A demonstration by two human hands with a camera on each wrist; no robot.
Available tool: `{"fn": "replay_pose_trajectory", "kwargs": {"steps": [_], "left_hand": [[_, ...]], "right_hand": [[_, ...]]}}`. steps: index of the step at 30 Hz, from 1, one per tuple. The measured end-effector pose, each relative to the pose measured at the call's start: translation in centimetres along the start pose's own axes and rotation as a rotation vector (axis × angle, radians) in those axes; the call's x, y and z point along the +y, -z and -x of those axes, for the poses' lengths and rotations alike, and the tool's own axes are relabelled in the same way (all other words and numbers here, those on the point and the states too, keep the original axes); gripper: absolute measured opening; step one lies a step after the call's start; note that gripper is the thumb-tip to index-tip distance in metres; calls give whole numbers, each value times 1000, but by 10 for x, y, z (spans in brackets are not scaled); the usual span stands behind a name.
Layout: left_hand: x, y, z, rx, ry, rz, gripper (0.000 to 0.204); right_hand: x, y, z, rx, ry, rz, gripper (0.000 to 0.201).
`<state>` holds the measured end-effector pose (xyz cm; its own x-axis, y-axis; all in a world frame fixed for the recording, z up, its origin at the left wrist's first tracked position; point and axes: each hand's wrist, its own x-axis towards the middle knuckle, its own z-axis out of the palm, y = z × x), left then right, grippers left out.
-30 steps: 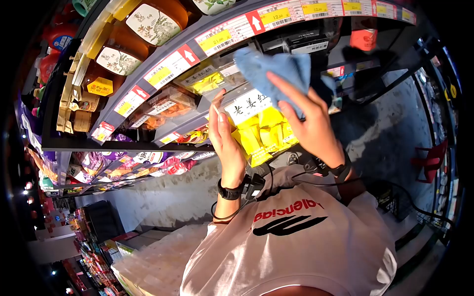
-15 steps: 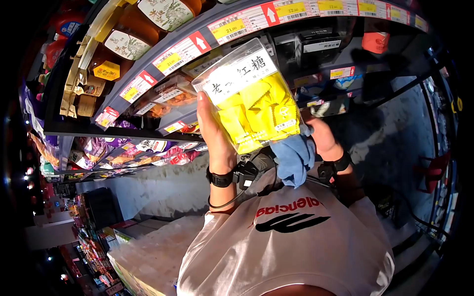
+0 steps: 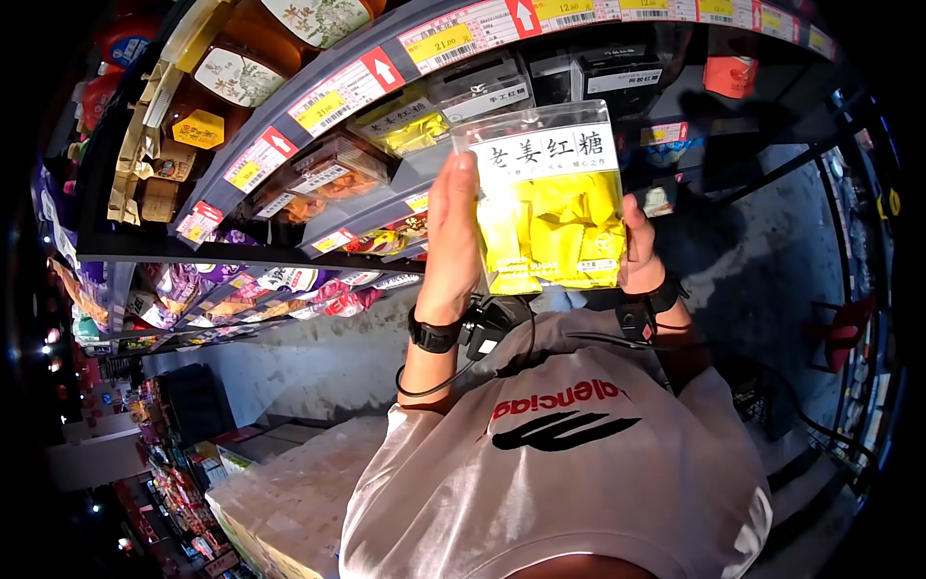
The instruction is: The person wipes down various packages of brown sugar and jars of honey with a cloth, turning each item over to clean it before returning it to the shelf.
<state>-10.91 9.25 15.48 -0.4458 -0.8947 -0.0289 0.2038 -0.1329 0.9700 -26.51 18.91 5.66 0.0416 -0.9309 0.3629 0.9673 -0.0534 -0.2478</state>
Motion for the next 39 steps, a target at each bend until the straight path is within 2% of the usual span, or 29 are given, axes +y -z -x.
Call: {"fn": "replay_pose_trajectory", "kwargs": {"steps": [2, 4, 6, 13, 15, 16, 17, 19, 20, 21, 23, 24, 25, 28, 29, 31, 33, 35, 36, 37, 38, 39], "left_hand": [[-1, 3, 0, -100, 17, -39, 52], [2, -1, -2, -169, 21, -34, 55], [-4, -4, -8, -160, -269, -155, 53], [5, -4, -5, -179, -218, -184, 56], [9, -9, -2, -142, -420, -251, 63], [6, -3, -4, -195, -445, -270, 68], [9, -3, 0, -215, -463, -317, 75], [9, 2, 8, -321, -527, -615, 91], [8, -1, 13, -353, -550, -618, 99], [4, -8, 18, -382, -574, -621, 107], [-3, -16, 32, -319, -638, -510, 117], [-9, -12, 43, -268, -467, -270, 111], [-11, -7, 49, -213, -297, -35, 105], [6, -4, 48, -114, -245, 223, 77], [14, -1, 51, -111, -96, 353, 71], [12, 16, 45, -137, -16, 421, 67], [14, 17, 44, -166, -143, 320, 65], [7, 21, 46, 38, -179, 200, 49], [10, 19, 48, 41, -175, 202, 49], [16, 15, 49, -27, -146, 237, 48], [19, 13, 50, -97, -115, 271, 48], [13, 16, 51, -97, -111, 272, 48]], "right_hand": [[0, -3, -5, 28, 1, 14, 62], [1, -4, -13, -20, 28, -122, 66], [4, 4, -15, -12, 41, -149, 69], [5, 3, -14, 11, 83, -233, 77], [6, 1, -12, -38, 72, -159, 78], [4, -5, -11, 59, 69, -50, 79], [2, -11, -12, 58, 69, -50, 79], [-2, -25, -17, 365, 99, 703, 81], [-3, -37, -22, 421, 164, 973, 83], [4, -25, -14, 564, 239, 1371, 89], [5, -72, -36, 275, 402, 1406, 95], [5, -85, -39, 252, 434, 1458, 97], [-4, -91, -40, 140, 468, 1664, 85], [-7, -95, -45, 47, 563, 1926, 58], [-8, -95, -45, 53, 602, 1944, 51], [-11, -90, -37, 55, 585, 1972, 46], [-15, -90, -33, 91, 546, 1925, 39], [-17, -91, -31, 168, 573, 1883, 38], [-19, -92, -33, 161, 613, 1834, 39], [-24, -95, -35, 166, 581, 1799, 41], [-24, -94, -40, 194, 580, 1678, 41], [-24, -94, -44, 222, 578, 1557, 41]]}}
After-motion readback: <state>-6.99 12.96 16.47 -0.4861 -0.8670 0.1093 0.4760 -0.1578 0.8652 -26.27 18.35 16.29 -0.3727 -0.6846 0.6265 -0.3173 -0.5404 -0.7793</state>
